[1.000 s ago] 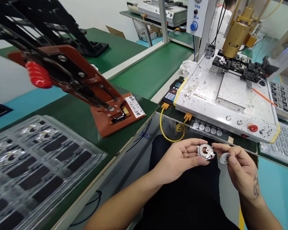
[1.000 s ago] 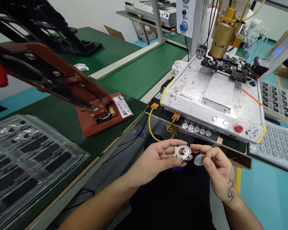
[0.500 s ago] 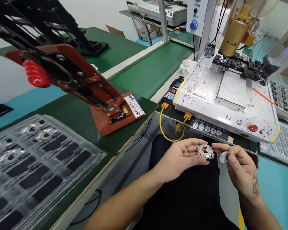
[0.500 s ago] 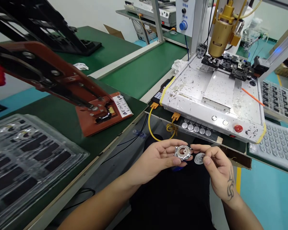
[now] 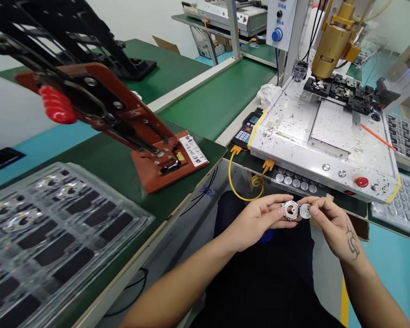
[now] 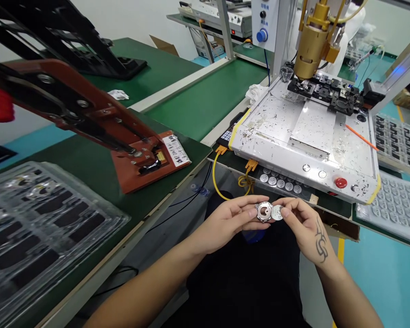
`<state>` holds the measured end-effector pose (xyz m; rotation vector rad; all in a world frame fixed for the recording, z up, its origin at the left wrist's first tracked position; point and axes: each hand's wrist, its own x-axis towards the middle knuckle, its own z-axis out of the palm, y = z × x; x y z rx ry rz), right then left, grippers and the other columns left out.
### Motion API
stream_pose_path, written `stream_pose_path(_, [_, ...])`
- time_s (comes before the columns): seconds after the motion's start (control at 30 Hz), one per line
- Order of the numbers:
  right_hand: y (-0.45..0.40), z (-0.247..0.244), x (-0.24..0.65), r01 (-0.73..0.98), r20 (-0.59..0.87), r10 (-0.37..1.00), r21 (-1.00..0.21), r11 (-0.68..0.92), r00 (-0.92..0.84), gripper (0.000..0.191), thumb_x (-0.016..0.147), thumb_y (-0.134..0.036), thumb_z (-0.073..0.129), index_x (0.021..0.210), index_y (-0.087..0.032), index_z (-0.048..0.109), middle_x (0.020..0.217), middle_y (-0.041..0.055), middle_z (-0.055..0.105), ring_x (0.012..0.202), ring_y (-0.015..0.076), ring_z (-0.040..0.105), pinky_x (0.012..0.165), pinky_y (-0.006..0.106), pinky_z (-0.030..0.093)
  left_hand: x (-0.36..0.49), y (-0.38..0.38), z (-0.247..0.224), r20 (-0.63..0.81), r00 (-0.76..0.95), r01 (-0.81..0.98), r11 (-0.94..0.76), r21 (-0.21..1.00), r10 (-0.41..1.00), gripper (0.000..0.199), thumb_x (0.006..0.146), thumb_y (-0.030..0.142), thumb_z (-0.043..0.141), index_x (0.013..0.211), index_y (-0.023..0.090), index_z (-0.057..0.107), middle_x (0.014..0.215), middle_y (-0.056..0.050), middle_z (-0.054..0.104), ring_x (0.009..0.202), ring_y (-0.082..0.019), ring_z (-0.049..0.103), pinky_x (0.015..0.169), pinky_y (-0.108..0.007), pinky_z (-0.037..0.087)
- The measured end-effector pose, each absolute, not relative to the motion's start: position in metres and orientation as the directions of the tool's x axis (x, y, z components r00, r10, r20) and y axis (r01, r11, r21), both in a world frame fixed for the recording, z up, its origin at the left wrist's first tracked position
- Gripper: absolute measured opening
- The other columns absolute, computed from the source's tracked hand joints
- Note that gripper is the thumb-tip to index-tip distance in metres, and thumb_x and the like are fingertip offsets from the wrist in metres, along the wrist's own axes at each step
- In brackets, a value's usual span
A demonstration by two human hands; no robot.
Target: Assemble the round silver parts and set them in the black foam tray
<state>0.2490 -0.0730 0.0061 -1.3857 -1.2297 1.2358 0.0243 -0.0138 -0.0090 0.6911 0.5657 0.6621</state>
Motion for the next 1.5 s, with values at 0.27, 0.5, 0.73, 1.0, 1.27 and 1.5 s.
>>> stream_pose_path(0.27, [-0.059,0.004,0.233,0.196,-0.07,0.996,-0.979,-0.06,-0.048,0.028,0.103,-0.047,0.069,0.089,-0.024,0.067,0.116,0.0064,0.071,0.106,0.0233,0.065,0.095,0.035,0.05,0.025,-0.015,-0.016,-0.187,0.636,-0.349,0.495,0.796,0.749,0.045,0.095,0.036,0.083,0.134,0.015,0.075,0.132,-0.016,0.077,0.121,-0.034,0.075,0.106,-0.05,0.064])
stream_pose_path(0.5, [-0.06,-0.002,0.227,0.286,-0.016,1.0,-0.958,-0.008,-0.023,0.027,0.104,-0.045,0.068,0.088,-0.023,0.065,0.114,0.0066,0.069,0.104,0.0222,0.064,0.093,0.035,0.05,0.024,-0.016,-0.018,-0.144,0.64,-0.342,0.448,0.826,0.755,0.048,0.097,0.04,0.08,0.138,0.016,0.072,0.134,-0.016,0.076,0.127,-0.035,0.073,0.11,-0.05,0.062])
stream_pose_path(0.73, [-0.061,-0.003,0.228,0.301,0.001,1.0,-0.954,0.006,-0.017,0.026,0.105,-0.043,0.067,0.088,-0.023,0.064,0.113,0.0054,0.068,0.103,0.0209,0.065,0.091,0.034,0.05,0.025,-0.018,-0.017,-0.123,0.645,-0.343,0.43,0.835,0.754,0.047,0.099,0.041,0.078,0.139,0.017,0.072,0.135,-0.015,0.076,0.125,-0.032,0.074,0.11,-0.049,0.062])
stream_pose_path(1.0, [-0.061,-0.005,0.226,0.325,0.035,0.999,-0.945,0.034,-0.002,0.026,0.105,-0.042,0.066,0.088,-0.023,0.064,0.11,0.0057,0.069,0.099,0.0214,0.066,0.089,0.035,0.051,0.024,-0.02,-0.016,-0.118,0.64,-0.317,0.401,0.859,0.759,0.045,0.102,0.039,0.074,0.141,0.017,0.07,0.137,-0.015,0.075,0.127,-0.031,0.073,0.11,-0.047,0.063])
stream_pose_path(1.27, [-0.062,-0.008,0.223,0.457,0.15,0.989,-0.88,0.132,0.004,0.02,0.106,-0.034,0.065,0.088,-0.024,0.062,0.108,0.0059,0.068,0.099,0.0217,0.066,0.086,0.035,0.052,0.029,-0.021,-0.017,-0.105,0.606,-0.239,0.306,0.922,0.788,0.04,0.102,0.029,0.07,0.139,0.014,0.067,0.136,-0.015,0.077,0.124,-0.029,0.076,0.11,-0.043,0.063])
stream_pose_path(1.5, [-0.059,-0.016,0.229,0.613,0.249,0.968,-0.767,0.19,0.013,0.022,0.102,-0.033,0.071,0.09,-0.025,0.054,0.1,0.0045,0.062,0.088,0.0209,0.061,0.076,0.035,0.051,0.032,-0.024,-0.023,-0.059,0.526,-0.115,0.139,0.984,0.849,0.041,0.101,0.025,0.066,0.141,0.016,0.064,0.128,-0.013,0.08,0.113,-0.026,0.081,0.106,-0.04,0.064])
